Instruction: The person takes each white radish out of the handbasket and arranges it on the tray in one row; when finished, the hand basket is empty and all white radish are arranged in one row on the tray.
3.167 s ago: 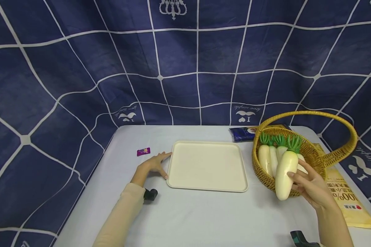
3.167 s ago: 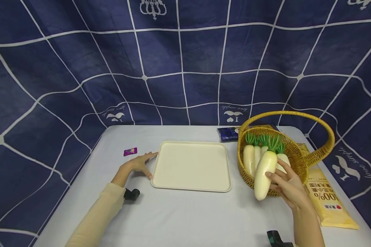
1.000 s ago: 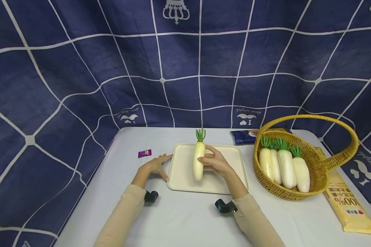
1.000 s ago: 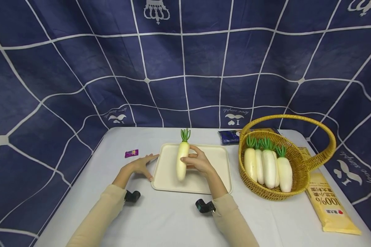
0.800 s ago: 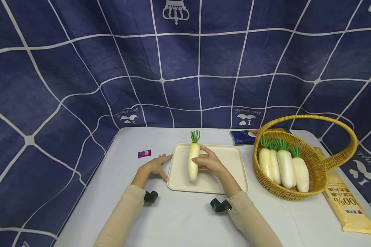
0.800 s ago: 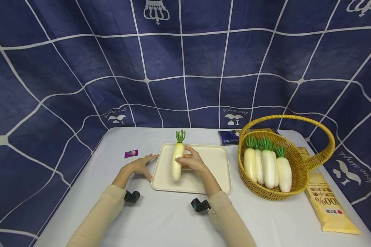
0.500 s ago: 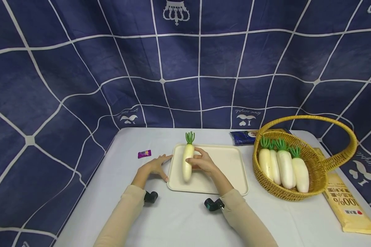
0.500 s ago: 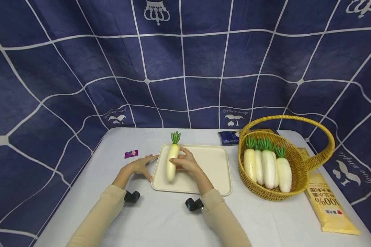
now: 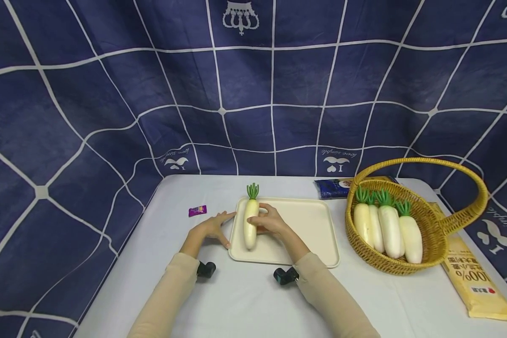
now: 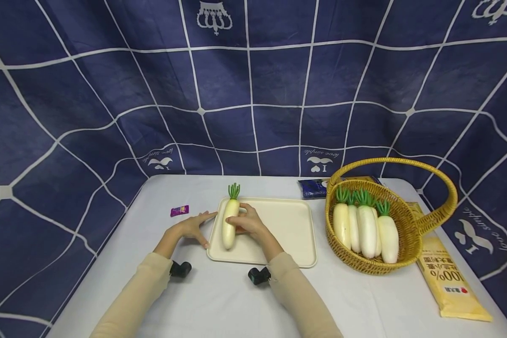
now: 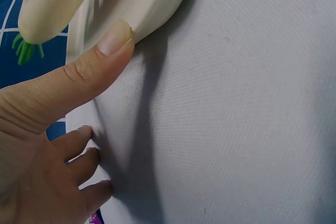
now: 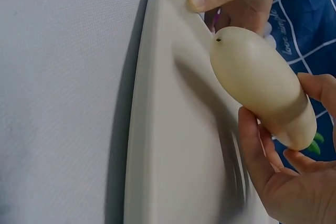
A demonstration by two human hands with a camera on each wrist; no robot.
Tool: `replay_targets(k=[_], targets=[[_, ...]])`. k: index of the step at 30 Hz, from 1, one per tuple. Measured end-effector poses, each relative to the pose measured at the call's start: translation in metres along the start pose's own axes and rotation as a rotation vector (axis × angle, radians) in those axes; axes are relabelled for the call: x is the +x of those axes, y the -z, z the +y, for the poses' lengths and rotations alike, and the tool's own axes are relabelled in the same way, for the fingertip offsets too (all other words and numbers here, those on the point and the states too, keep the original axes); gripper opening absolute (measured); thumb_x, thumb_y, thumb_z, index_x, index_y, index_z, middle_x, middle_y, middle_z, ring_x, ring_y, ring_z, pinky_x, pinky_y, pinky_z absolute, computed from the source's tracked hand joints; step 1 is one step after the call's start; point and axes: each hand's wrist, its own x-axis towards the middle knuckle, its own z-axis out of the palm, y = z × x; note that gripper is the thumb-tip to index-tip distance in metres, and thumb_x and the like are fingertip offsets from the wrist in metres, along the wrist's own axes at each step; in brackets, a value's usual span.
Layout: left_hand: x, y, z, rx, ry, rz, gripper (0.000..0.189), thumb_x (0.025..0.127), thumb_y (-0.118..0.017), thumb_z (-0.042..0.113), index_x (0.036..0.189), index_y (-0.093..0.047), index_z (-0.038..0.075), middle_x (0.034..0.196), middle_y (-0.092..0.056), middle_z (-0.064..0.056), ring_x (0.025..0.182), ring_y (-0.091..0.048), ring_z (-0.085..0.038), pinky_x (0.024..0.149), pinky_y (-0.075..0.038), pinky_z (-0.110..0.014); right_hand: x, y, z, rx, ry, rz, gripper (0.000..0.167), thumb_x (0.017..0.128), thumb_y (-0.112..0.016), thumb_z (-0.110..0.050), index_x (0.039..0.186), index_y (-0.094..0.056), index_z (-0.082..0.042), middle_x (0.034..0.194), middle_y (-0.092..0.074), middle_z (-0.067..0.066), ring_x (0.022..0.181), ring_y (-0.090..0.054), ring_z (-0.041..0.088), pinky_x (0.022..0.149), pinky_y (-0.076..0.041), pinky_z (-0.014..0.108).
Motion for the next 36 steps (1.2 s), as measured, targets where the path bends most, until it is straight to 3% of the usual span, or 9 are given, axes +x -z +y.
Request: replay_targets(k=[15,27,36], targets=[[-0.001,0.001,0.001,-0.028,0.012,0.002,0.110,0.057,-0.089,0.017,0.149,-0.028,0.015,0.154,-0.013,-0.023,0.141,-0.008,-0.043,0.110,-0.010,-0.062,0.005,-0.007,0.001,-0.169,-0.019,0.112,0.082,0.070,-0.075,-0.010,0.140,-0.033,0.003,0.093,-0.063,0.023,0.056,-0.065,0.019,0.055,-0.058,0.035],[-0.001,0.000,0.001,-0.042,0.029,-0.003,0.112,0.056,-0.089,0.018,0.149,-0.027,0.017,0.155,-0.012,-0.020,0.142,-0.007,-0.041,0.110,-0.009,-0.063,0.002,-0.014,-0.003,-0.267,-0.010,0.143,0.083,0.067,-0.077,-0.014,0.137,-0.034,0.005,0.106,-0.056,0.030,0.064,-0.067,0.028,0.055,-0.058,0.037],[-0.002,-0.001,0.002,-0.038,0.038,-0.002,0.111,0.057,-0.089,0.019,0.149,-0.028,0.019,0.155,-0.012,-0.019,0.142,-0.007,-0.040,0.110,-0.010,-0.064,0.000,-0.013,-0.006,-0.344,-0.045,0.125,0.082,0.074,-0.074,-0.019,0.141,-0.031,0.003,0.102,-0.059,0.026,0.056,-0.064,0.019,0.053,-0.058,0.033]])
